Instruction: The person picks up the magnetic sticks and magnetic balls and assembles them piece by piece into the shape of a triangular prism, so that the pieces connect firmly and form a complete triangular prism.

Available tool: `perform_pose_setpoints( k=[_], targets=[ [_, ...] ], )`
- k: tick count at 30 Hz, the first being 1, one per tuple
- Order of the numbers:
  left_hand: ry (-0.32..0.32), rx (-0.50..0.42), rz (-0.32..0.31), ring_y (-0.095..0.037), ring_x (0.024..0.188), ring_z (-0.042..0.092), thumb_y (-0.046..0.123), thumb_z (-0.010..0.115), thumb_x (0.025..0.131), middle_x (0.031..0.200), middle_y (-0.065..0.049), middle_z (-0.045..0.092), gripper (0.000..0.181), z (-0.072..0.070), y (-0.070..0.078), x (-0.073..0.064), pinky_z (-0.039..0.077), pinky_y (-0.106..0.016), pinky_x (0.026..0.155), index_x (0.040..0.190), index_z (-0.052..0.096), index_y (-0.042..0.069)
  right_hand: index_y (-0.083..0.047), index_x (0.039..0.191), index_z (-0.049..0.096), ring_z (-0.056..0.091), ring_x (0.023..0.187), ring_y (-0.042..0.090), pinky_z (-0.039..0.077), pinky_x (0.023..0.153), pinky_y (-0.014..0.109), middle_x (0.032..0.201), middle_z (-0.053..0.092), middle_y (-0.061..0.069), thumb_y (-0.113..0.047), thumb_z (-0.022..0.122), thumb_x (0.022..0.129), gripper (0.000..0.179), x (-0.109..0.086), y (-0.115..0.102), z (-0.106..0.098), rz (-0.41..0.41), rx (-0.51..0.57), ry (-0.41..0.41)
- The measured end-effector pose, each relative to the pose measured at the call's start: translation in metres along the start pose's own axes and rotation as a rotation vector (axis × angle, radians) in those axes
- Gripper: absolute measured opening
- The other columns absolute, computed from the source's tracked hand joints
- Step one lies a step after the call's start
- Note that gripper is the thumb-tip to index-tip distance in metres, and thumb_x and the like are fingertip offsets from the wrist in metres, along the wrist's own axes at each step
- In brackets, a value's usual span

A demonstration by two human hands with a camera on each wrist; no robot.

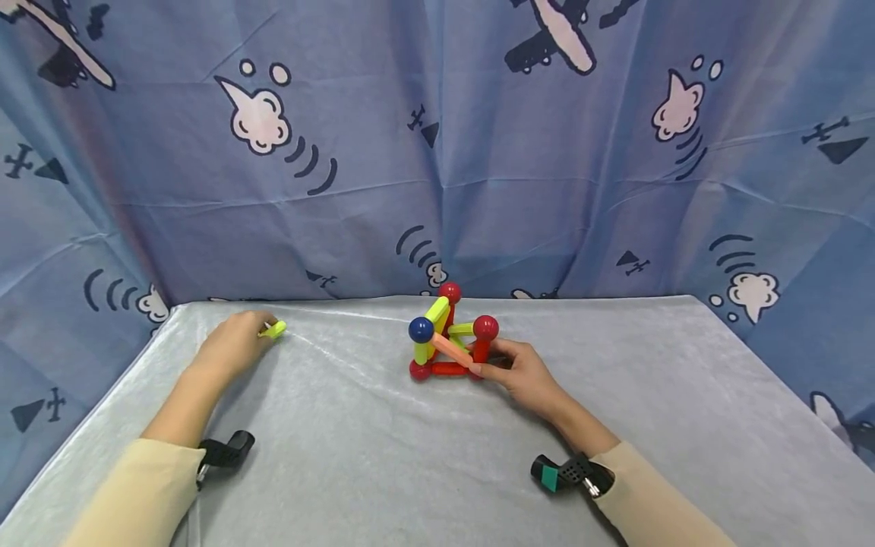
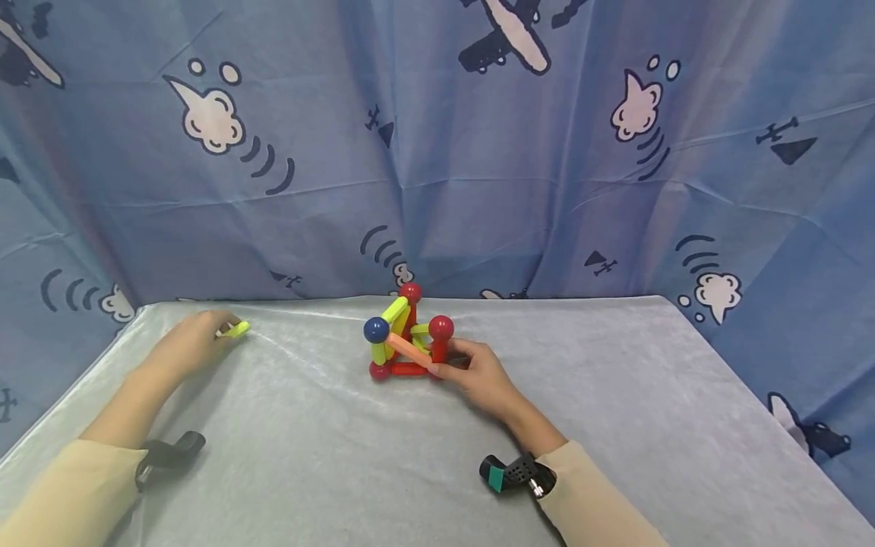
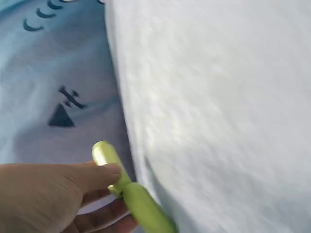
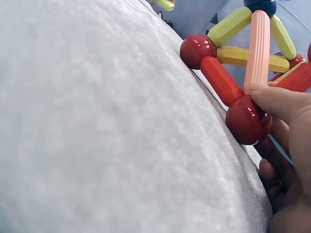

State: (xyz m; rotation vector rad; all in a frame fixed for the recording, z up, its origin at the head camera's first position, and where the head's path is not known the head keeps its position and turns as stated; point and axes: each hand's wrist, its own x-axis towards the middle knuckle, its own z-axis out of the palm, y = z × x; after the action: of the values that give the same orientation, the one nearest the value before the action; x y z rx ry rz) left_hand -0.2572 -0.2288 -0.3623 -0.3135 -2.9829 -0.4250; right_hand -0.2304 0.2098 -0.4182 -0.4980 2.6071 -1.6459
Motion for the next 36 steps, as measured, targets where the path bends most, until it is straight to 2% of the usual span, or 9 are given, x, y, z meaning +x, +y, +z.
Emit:
perform_pose_setpoints(
  k=[4,8,11,14,17,21,29,32,36],
  targets=[
    [0.040,-0.052,-0.039,-0.046,0.105,0.064,0.007,0.061,0.098,0.116,-0.029,0.066,0.028,-0.003,0.013,0.003,0.050,-0.059,0.087,0.124,0.062,-0.004,-0.008,0.122,0.071,0.057,0.088,0.024,0.049,0.075,0.025,0.111,0.072,0.012,-0.017,0.077,0.090,0.034,0.000,0.000,0.001,-0.003,-0.007,0.004],
    [0.036,-0.102,-0.091,-0.042,0.102,0.065,0.008,0.061,0.099,0.117,-0.028,0.066,0.029,-0.002,0.022,0.004,0.051,-0.053,0.083,0.126,0.060,-0.005,-0.008,0.122,0.071,0.057,0.088,0.024,0.049,0.075,0.025,0.111,0.072,0.012,-0.017,0.076,0.090,0.033,0.000,0.000,0.001,-0.004,-0.009,0.005],
    [0.009,-0.162,-0.088,-0.039,0.099,0.066,0.010,0.060,0.101,0.118,-0.028,0.066,0.031,-0.002,0.027,0.004,0.051,-0.049,0.080,0.127,0.058,-0.005,-0.008,0.122,0.071,0.056,0.088,0.024,0.048,0.074,0.025,0.111,0.072,0.012,-0.018,0.076,0.090,0.034,0.001,0.000,0.001,-0.002,-0.012,0.001],
    [0.000,-0.226,-0.040,-0.038,0.100,0.066,0.010,0.057,0.102,0.120,-0.028,0.065,0.031,-0.005,0.038,0.004,0.052,-0.048,0.082,0.130,0.057,-0.005,-0.008,0.122,0.071,0.056,0.088,0.024,0.048,0.074,0.025,0.111,0.072,0.012,-0.018,0.077,0.090,0.034,0.001,0.001,0.001,-0.003,-0.015,0.002],
    [0.021,-0.287,0.009,-0.039,0.106,0.066,0.010,0.055,0.103,0.122,-0.027,0.064,0.032,-0.011,0.060,0.004,0.055,-0.050,0.088,0.132,0.056,-0.005,-0.008,0.122,0.071,0.056,0.087,0.024,0.048,0.074,0.025,0.110,0.072,0.012,-0.019,0.077,0.090,0.034,0.001,0.001,0.001,-0.004,-0.016,0.003],
    [0.072,-0.363,0.100,-0.037,0.112,0.066,0.011,0.056,0.103,0.121,-0.021,0.065,0.031,-0.017,0.098,0.008,0.055,-0.050,0.095,0.132,0.058,-0.001,-0.008,0.121,0.071,0.056,0.087,0.024,0.048,0.073,0.024,0.109,0.072,0.011,-0.018,0.076,0.090,0.033,0.001,0.002,0.001,-0.009,-0.019,0.005],
    [0.110,-0.447,0.312,-0.021,0.096,0.070,0.015,0.071,0.095,0.112,-0.006,0.074,0.026,-0.024,0.179,0.017,0.060,-0.037,0.089,0.120,0.070,0.010,-0.008,0.120,0.072,0.057,0.086,0.024,0.048,0.073,0.024,0.108,0.072,0.011,-0.017,0.076,0.090,0.031,-0.001,0.002,-0.003,-0.024,-0.016,0.019],
    [0.103,-0.476,0.393,-0.017,0.095,0.070,0.015,0.073,0.094,0.110,-0.003,0.075,0.026,-0.023,0.198,0.018,0.059,-0.035,0.090,0.119,0.072,0.012,-0.008,0.119,0.072,0.059,0.086,0.023,0.050,0.074,0.024,0.109,0.073,0.011,-0.018,0.076,0.090,0.031,-0.001,0.002,-0.003,-0.036,-0.011,0.016],
    [0.053,-0.477,0.464,-0.014,0.095,0.069,0.016,0.074,0.093,0.108,0.000,0.076,0.026,-0.015,0.209,0.018,0.057,-0.036,0.093,0.119,0.073,0.013,-0.007,0.120,0.071,0.061,0.089,0.022,0.052,0.076,0.025,0.113,0.073,0.013,-0.018,0.076,0.091,0.032,-0.002,0.002,-0.002,-0.051,-0.008,0.003]
  ],
)
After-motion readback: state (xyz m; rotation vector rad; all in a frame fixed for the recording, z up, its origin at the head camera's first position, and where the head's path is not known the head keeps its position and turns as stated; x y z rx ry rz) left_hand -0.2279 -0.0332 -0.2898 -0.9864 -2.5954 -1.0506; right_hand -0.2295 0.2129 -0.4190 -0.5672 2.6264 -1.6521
